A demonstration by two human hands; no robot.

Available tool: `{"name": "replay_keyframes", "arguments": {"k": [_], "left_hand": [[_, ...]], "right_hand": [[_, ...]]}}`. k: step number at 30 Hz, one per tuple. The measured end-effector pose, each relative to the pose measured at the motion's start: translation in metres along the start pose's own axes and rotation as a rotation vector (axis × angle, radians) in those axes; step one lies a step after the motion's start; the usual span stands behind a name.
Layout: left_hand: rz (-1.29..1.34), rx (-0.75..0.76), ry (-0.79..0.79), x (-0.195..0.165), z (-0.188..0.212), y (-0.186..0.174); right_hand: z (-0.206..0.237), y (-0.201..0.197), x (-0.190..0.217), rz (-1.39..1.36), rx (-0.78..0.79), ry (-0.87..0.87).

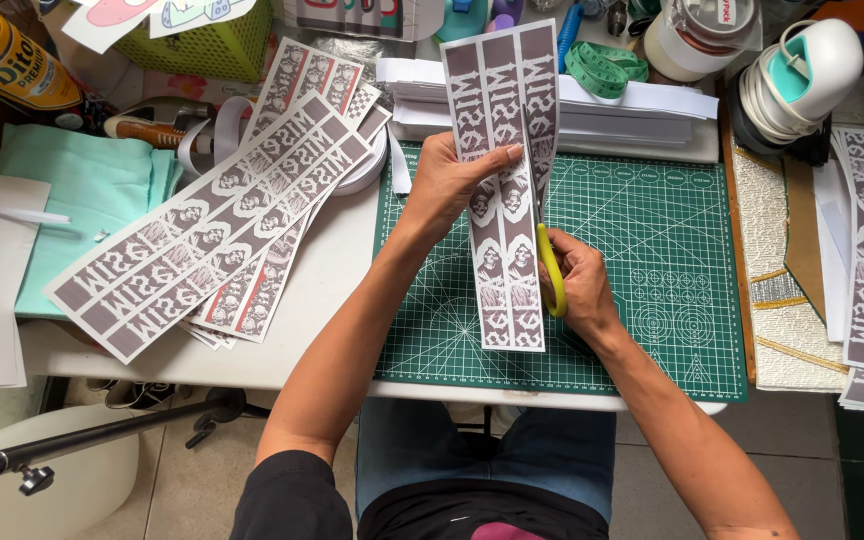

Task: The person uses yellow-handled scissors to cut a printed sticker sheet into individual strips and then separates the strips. The cut pieces are placed on a green cutting mat on the workbench.

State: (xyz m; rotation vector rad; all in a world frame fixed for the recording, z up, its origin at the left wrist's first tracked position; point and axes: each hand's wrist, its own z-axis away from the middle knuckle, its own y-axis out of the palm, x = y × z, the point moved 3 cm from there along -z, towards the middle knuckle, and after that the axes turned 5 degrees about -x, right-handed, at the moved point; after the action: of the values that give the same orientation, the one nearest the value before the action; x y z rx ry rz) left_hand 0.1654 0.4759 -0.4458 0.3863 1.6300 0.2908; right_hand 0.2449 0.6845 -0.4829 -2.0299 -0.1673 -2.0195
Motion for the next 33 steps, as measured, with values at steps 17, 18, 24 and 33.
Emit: {"name": "replay_keyframes", "arguments": {"k": [17, 18, 24, 33], "left_hand": [[-0.057, -0.013, -0.013, 0.0038, 0.0002, -0.0004], [-0.057, -0.014, -0.015, 0.0043, 0.0001, -0.0006], [-0.05, 0.028, -0.042, 0.0085, 0.0003, 0.0018], [-0.026, 0.045, -0.022, 0.0054, 0.0, 0.0048]], "right_hand": [[0.0013, -0.0009, -0.0022, 0.074, 0.008, -0.095], [0.0015, -0.0006, -0.0008, 0.072, 0.014, -0.114], [0.0007, 0.0003, 0.004, -0.016, 0.024, -0.105], [0.0003, -0.0013, 0.0012, 0.022, 0.008, -0.078]]}}
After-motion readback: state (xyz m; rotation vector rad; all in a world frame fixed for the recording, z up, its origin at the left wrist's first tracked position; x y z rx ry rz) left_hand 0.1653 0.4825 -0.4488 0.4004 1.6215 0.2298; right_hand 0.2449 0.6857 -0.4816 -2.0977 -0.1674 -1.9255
